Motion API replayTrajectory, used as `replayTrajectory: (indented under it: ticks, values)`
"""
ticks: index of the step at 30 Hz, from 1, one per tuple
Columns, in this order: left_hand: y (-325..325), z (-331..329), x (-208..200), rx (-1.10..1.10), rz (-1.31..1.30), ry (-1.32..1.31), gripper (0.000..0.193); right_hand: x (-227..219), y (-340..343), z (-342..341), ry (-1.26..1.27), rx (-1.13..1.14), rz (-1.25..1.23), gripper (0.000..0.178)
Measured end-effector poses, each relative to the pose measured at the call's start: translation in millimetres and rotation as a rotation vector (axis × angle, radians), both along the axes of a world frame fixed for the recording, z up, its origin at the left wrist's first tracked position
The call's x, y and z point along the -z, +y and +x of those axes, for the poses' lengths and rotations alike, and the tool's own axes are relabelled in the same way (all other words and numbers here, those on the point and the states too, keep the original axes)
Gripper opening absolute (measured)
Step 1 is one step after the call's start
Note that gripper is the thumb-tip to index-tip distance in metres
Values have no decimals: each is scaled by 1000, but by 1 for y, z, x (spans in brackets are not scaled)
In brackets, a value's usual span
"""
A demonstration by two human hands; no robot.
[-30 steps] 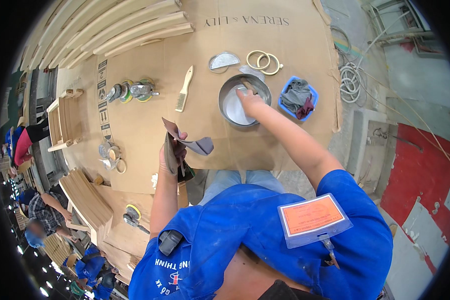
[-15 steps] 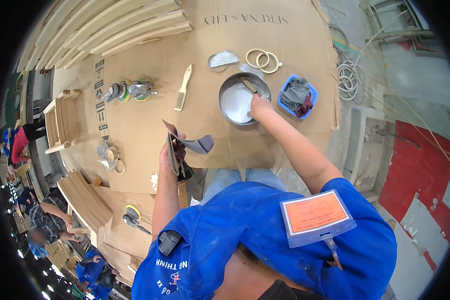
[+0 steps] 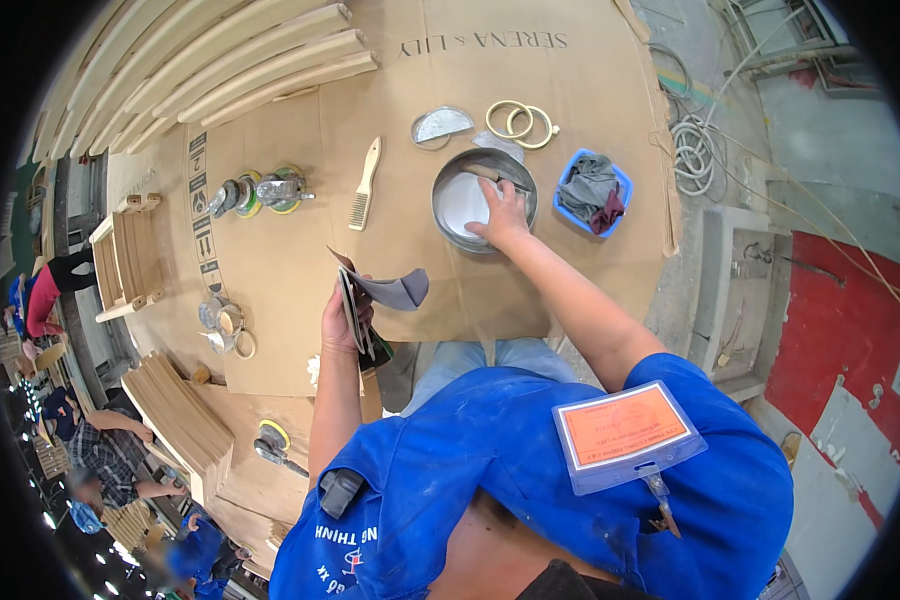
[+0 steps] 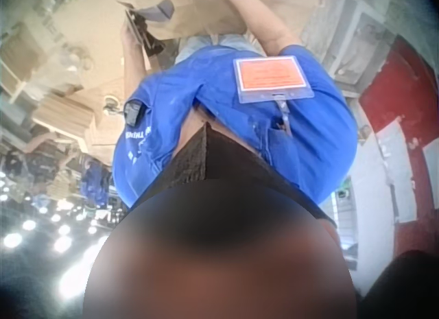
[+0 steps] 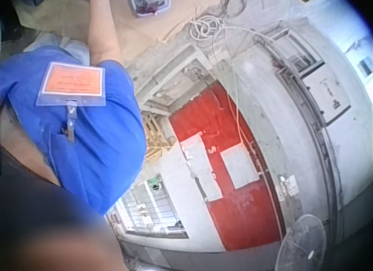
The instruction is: The person uses an orbital sander to smooth the surfaces of L-shaped wooden pieces on a workbench. They handle each piece one at a time, sanding edges and flat surfaces, then place the finished pieces into a stack. The person also organizes sanding discs and accessories in a container.
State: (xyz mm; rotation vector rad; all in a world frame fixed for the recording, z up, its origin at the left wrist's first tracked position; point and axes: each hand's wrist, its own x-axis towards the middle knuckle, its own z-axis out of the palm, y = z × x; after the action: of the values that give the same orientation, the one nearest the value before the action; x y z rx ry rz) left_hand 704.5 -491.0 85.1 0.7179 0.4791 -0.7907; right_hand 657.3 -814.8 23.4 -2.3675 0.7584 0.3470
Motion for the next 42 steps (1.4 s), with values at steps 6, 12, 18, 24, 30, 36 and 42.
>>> replayTrajectory:
  ticks: [6,12,18,24,30,36,42]
  values:
    - [-1,4,7,99,53,-2,30,28,-9,10,-102,737,519,96]
    - [-17,14,0,105,50,-30,27,44,-12,14,-147,476,420,88]
    - [-56,33,1,51,223,179,21,58,-20,14,-182,488,428,86]
    - [-84,35,28,114,35,204,23,56,-4,12,-86,712,620,80]
    - [-93,29,56,68,-5,216,19,40,-6,13,-142,318,456,72]
    - [-39,27,47,44,-66,175,21,23,5,10,-314,55,266,76]
    - [-17,19,31,-37,73,215,21,10,22,-1,-424,128,287,68]
